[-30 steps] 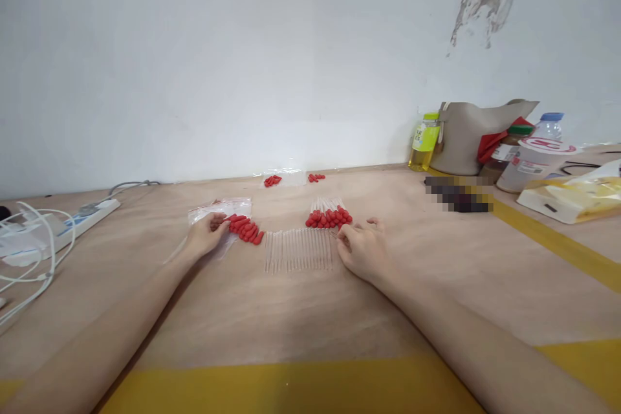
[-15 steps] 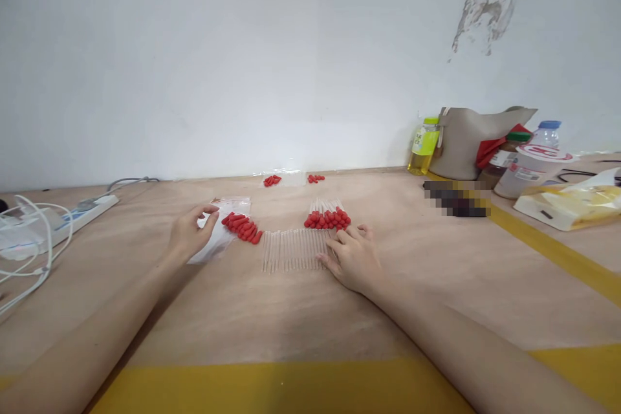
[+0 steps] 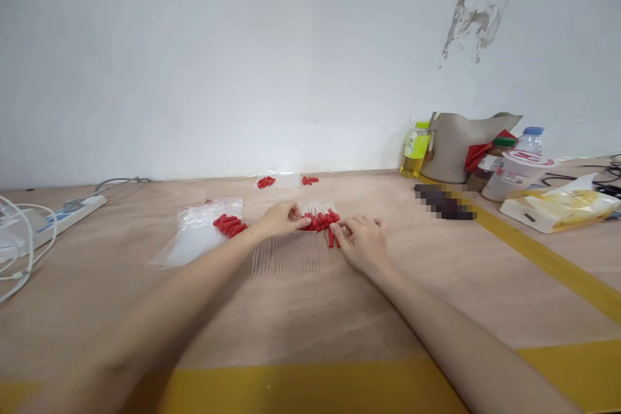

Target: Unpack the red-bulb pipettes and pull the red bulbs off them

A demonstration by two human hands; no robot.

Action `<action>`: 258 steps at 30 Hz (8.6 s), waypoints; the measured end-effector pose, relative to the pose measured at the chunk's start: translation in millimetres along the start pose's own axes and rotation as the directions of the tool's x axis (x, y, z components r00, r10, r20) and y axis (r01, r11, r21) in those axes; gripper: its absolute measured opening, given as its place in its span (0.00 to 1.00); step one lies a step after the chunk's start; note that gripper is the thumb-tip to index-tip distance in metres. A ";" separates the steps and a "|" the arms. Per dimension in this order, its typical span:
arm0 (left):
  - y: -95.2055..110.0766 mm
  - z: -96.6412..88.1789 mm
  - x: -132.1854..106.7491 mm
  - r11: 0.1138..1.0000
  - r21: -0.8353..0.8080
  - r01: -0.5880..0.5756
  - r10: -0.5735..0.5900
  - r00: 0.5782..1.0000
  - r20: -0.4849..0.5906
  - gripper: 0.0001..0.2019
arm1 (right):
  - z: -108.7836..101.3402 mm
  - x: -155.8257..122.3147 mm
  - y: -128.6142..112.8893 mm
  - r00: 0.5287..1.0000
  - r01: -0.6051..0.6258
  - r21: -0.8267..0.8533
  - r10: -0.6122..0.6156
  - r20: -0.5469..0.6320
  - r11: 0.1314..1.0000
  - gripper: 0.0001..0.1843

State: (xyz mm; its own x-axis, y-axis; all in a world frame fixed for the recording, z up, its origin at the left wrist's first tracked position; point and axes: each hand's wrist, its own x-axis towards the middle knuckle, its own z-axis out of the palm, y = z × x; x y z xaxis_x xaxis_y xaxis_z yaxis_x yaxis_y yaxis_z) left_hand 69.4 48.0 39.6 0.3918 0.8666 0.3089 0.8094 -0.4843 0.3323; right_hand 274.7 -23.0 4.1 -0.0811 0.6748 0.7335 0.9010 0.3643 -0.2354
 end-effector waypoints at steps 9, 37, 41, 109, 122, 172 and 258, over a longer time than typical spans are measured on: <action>6.1 3.7 1.6 0.993 -0.029 0.115 -0.116 0.992 -0.046 0.16 | 3.7 -0.8 1.4 0.999 -0.034 0.055 0.032 0.028 0.998 0.13; -22.9 -19.1 -122.3 0.926 0.169 -0.338 0.370 0.900 -0.230 0.14 | 20.8 -15.6 -58.5 0.876 0.474 0.157 -0.482 0.013 0.866 0.11; -19.8 -15.0 -118.8 0.894 0.180 -0.411 0.441 0.880 -0.178 0.11 | 20.5 -16.6 -58.8 0.862 0.498 0.173 -0.507 0.009 0.849 0.11; -146.6 -67.9 -72.1 0.944 -0.104 0.314 -0.329 0.860 -0.390 0.13 | 9.5 -14.1 -28.7 0.930 0.272 -0.042 -0.251 0.267 0.961 0.23; -146.6 -63.8 -74.6 0.950 -0.128 0.284 -0.310 0.825 -0.473 0.15 | 9.3 -11.3 -25.3 0.967 0.171 0.050 -0.177 0.185 0.984 0.19; -23.0 -34.4 -127.8 0.789 -0.350 -0.506 0.531 0.847 -0.029 0.17 | 11.0 -10.5 -45.3 0.797 0.599 0.139 -0.604 -0.014 0.788 0.12; -2.3 -1.6 -24.5 0.985 0.170 -0.038 0.067 0.983 -0.171 0.14 | 3.3 0.2 6.4 0.982 0.020 0.091 -0.002 -0.189 0.996 0.12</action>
State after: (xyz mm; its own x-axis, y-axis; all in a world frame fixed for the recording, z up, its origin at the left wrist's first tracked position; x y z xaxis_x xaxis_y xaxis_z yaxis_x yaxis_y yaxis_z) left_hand 57.2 27.7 32.7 0.3646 0.7988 0.4785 0.8566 -0.4892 0.1639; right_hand 279.0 -18.5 0.6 -0.0015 0.5408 0.8412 0.8569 0.4343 -0.2776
